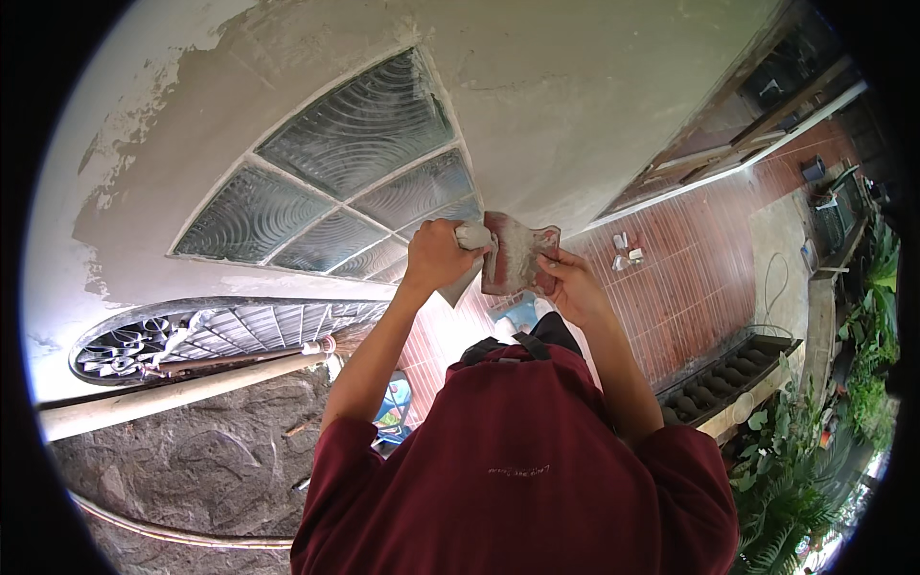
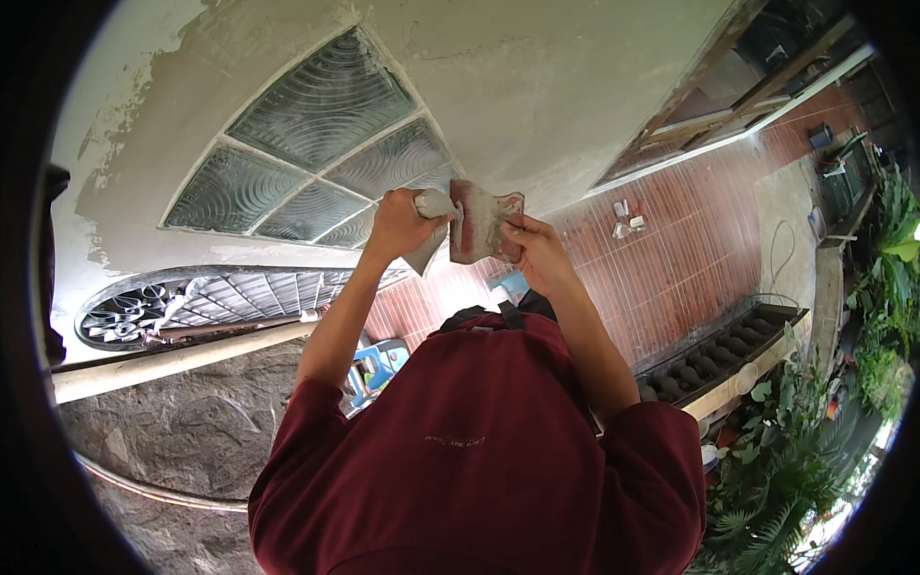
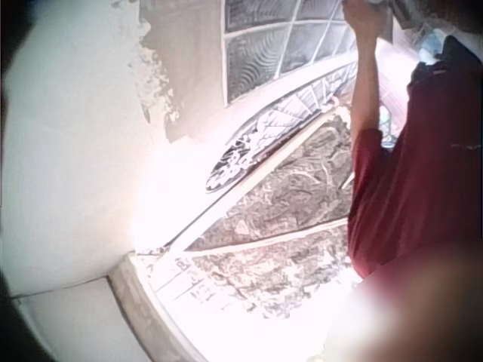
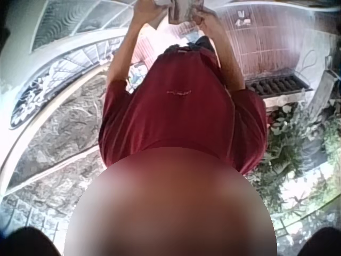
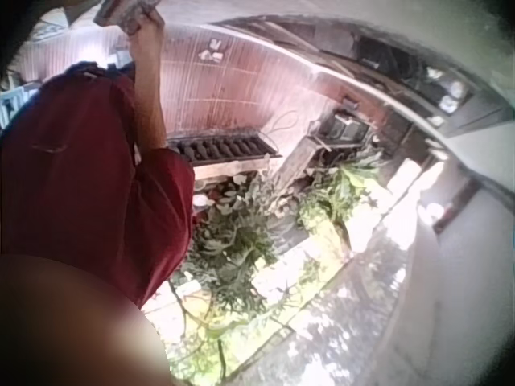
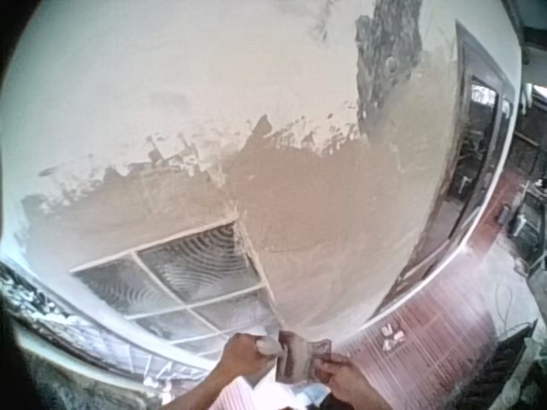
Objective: The person applies plaster to a wall using a trowel and a bag of plaster. They repeatedly scoop plaster from the bag onto the trowel and spread it onto the wall surface, smoothing the material with the trowel.
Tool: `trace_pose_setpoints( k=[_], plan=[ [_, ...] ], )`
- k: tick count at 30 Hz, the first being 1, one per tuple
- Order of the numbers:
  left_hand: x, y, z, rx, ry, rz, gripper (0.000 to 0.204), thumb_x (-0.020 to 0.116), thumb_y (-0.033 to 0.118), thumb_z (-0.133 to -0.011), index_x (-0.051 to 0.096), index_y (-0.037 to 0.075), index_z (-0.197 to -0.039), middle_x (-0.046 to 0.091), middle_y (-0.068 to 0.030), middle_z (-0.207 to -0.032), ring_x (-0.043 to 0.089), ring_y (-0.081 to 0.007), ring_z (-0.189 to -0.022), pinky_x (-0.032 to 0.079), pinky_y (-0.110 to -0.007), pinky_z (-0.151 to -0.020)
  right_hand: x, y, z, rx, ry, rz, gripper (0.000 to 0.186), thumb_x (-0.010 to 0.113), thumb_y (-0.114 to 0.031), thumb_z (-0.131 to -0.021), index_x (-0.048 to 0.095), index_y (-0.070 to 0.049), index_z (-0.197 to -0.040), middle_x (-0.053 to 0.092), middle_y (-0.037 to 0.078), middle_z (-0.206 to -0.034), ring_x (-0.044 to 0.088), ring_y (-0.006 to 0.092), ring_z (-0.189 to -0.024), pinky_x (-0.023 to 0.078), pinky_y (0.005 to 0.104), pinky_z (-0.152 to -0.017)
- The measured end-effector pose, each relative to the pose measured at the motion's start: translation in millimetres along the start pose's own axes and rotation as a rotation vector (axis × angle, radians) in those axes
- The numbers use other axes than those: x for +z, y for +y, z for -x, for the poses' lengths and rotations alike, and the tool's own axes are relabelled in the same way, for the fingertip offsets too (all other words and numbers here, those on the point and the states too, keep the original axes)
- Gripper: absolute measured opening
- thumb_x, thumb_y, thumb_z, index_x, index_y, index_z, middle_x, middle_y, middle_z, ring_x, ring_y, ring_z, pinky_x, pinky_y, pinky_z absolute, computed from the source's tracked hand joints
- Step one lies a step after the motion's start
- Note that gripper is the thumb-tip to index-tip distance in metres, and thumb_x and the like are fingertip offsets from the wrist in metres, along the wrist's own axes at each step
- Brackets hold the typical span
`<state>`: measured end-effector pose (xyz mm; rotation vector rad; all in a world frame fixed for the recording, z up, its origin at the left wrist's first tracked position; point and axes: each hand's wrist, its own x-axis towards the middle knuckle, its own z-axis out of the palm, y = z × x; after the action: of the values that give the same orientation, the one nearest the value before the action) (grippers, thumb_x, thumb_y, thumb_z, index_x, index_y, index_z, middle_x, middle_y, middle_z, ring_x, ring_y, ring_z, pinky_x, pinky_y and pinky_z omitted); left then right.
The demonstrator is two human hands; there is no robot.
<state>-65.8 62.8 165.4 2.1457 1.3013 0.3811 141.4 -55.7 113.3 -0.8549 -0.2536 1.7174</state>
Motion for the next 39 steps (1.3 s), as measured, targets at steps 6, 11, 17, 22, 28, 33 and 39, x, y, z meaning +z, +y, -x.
trace_pose_setpoints(
  k=[6, 11, 17, 22, 28, 33, 39],
  plan=[
    [-3, 2, -5, 0.008, 0.047, 0.081, 0.034, 0.080, 0.035, -0.069, 0.073, 0.006, -0.087, 0.070, -0.0178, -0.080, 0.068, -0.0374, -0.080, 0.054, -0.043, -0.073, 6, 4, 8, -0.066, -0.001, 0.062, 0.019, 0.054, -0.004, -0.095, 0.061, 0.003, -0.112, 0.066, 0.005, -0.101, 0.065, 0.0114, -0.085, 0.054, 0.0267, -0.079],
    [-7, 1, -9, -0.007, 0.121, 0.043, 0.035, 0.080, 0.035, -0.069, 0.074, 0.006, -0.088, 0.070, -0.0180, -0.080, 0.068, -0.0365, -0.079, 0.054, -0.042, -0.072, 4, 9, 9, -0.037, 0.035, 0.100, 0.020, 0.054, -0.003, -0.095, 0.061, 0.003, -0.112, 0.066, 0.006, -0.103, 0.065, 0.0123, -0.087, 0.054, 0.0267, -0.077],
    [-16, 9, 6, 0.007, -0.028, 0.059, 0.032, 0.081, 0.025, -0.070, 0.072, -0.002, -0.085, 0.070, -0.0188, -0.079, 0.070, -0.0297, -0.072, 0.054, -0.036, -0.068, 6, 11, 7, -0.072, 0.031, 0.057, 0.020, 0.053, -0.003, -0.095, 0.060, 0.004, -0.112, 0.066, 0.007, -0.104, 0.066, 0.0144, -0.090, 0.054, 0.0289, -0.080],
    [-1, 13, 10, 0.030, 0.027, -0.065, 0.035, 0.081, 0.030, -0.068, 0.072, 0.001, -0.087, 0.071, -0.0165, -0.079, 0.069, -0.0331, -0.075, 0.054, -0.038, -0.072, 5, 12, 5, -0.035, 0.001, 0.109, 0.021, 0.053, -0.004, -0.095, 0.060, 0.004, -0.113, 0.066, 0.008, -0.107, 0.066, 0.0159, -0.093, 0.054, 0.0307, -0.083],
    [2, 2, 3, -0.036, 0.144, -0.109, 0.040, 0.078, 0.038, -0.070, 0.073, 0.007, -0.096, 0.070, -0.0172, -0.086, 0.066, -0.0383, -0.087, 0.053, -0.044, -0.078, 1, 13, 4, -0.041, -0.039, 0.128, 0.021, 0.053, -0.004, -0.095, 0.060, 0.004, -0.113, 0.065, 0.008, -0.107, 0.065, 0.0154, -0.093, 0.054, 0.0303, -0.083],
    [-7, -2, 1, -0.070, 0.190, 0.038, 0.040, 0.079, 0.035, -0.071, 0.073, 0.004, -0.095, 0.070, -0.0183, -0.086, 0.067, -0.0375, -0.084, 0.054, -0.042, -0.076, 0, 12, 5, -0.048, -0.032, 0.129, 0.022, 0.054, -0.004, -0.095, 0.060, 0.003, -0.115, 0.066, 0.008, -0.106, 0.065, 0.0158, -0.094, 0.054, 0.0308, -0.083],
    [-19, -4, 9, -0.013, 0.181, 0.256, 0.030, 0.078, 0.023, -0.073, 0.073, 0.002, -0.094, 0.072, -0.0155, -0.084, 0.069, -0.0307, -0.074, 0.054, -0.035, -0.069, 0, 8, 9, -0.064, 0.003, 0.111, 0.019, 0.055, -0.005, -0.095, 0.063, 0.002, -0.111, 0.065, 0.005, -0.101, 0.062, 0.0127, -0.089, 0.050, 0.0280, -0.080]
  ],
)
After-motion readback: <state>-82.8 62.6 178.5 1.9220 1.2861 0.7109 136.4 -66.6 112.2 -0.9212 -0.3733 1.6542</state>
